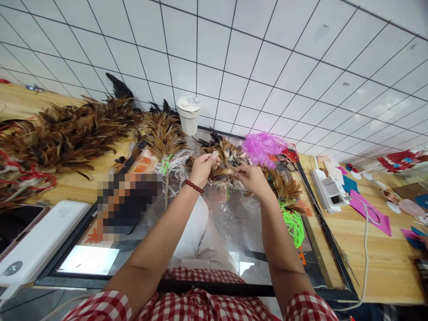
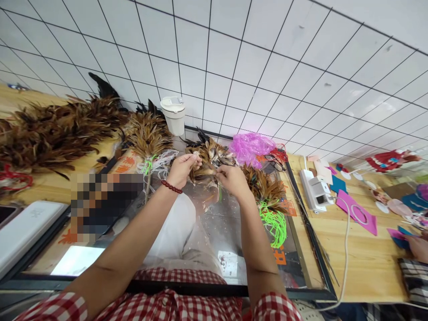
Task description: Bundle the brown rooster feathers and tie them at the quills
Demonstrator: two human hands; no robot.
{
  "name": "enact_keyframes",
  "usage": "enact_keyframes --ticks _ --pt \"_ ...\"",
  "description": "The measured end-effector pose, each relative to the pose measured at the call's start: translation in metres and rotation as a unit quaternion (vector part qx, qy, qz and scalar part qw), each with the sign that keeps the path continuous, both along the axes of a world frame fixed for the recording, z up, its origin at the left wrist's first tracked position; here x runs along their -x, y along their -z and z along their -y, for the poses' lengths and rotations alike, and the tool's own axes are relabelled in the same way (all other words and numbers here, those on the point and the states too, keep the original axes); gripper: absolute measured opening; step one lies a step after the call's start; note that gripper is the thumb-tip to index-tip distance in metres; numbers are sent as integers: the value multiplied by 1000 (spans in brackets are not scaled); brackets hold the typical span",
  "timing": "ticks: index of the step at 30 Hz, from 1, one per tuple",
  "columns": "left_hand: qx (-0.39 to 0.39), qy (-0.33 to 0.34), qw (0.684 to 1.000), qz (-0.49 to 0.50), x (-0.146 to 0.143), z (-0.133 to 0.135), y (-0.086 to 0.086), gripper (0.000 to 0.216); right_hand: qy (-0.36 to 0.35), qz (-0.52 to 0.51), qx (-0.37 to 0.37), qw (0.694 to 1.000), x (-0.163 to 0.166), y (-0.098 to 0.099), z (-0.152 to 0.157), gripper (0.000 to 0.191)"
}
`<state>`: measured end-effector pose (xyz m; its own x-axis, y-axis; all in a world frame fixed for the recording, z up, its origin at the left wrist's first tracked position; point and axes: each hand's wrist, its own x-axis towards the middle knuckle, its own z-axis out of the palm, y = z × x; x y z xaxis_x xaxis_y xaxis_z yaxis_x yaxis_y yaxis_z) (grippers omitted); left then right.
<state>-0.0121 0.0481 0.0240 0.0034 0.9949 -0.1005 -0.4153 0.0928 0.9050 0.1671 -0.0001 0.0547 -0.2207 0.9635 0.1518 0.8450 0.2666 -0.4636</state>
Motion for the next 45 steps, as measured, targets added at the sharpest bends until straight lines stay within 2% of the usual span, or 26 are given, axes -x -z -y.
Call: enact_keyframes --ticks 3,8,11,14,17,20,23,28,33,35,37,39,41,45 --pt "26 15 1000 3 1 2 -4 34 32 -70 -27 997 -10 -4 0 21" --pt "32 17 999 -4 2 3 -6 32 15 -197 12 980 -15 -2 0 24" --pt "41 35 999 -5 0 5 -6 32 13 -248 -37 968 -9 0 -1 20" --pt "55 57 997 -7 -3 8 -6 31 -24 -219 -150 964 2 3 0 16" --pt "64 90 994 18 -7 11 -5 29 -57 -141 -240 959 13 8 0 19" --pt "77 122 988 62 -9 13 -6 27 -51 -45 -294 953 18 16 -1 19" --pt "101 149 979 94 -11 15 -9 25 -64 11 -316 946 17 21 -3 20" --pt "117 166 972 118 -12 19 -13 23 -79 29 -301 950 12 24 -4 22" --pt "87 174 973 126 -16 19 -7 27 -97 29 -280 955 11 21 -3 22" --pt "77 155 977 125 -18 19 -5 27 -97 4 -277 956 13 19 -2 20" --pt "53 118 987 93 -20 20 -6 26 -63 -55 -268 960 16 16 -1 18" --pt "16 86 996 35 -20 21 -8 25 2 -147 -248 957 20 15 -2 20" --pt "-30 87 995 -26 -19 23 -12 25 54 -246 -213 944 22 15 -5 24" --pt "-109 109 984 -89 -18 26 -15 29 46 -380 -152 911 21 20 -12 20"
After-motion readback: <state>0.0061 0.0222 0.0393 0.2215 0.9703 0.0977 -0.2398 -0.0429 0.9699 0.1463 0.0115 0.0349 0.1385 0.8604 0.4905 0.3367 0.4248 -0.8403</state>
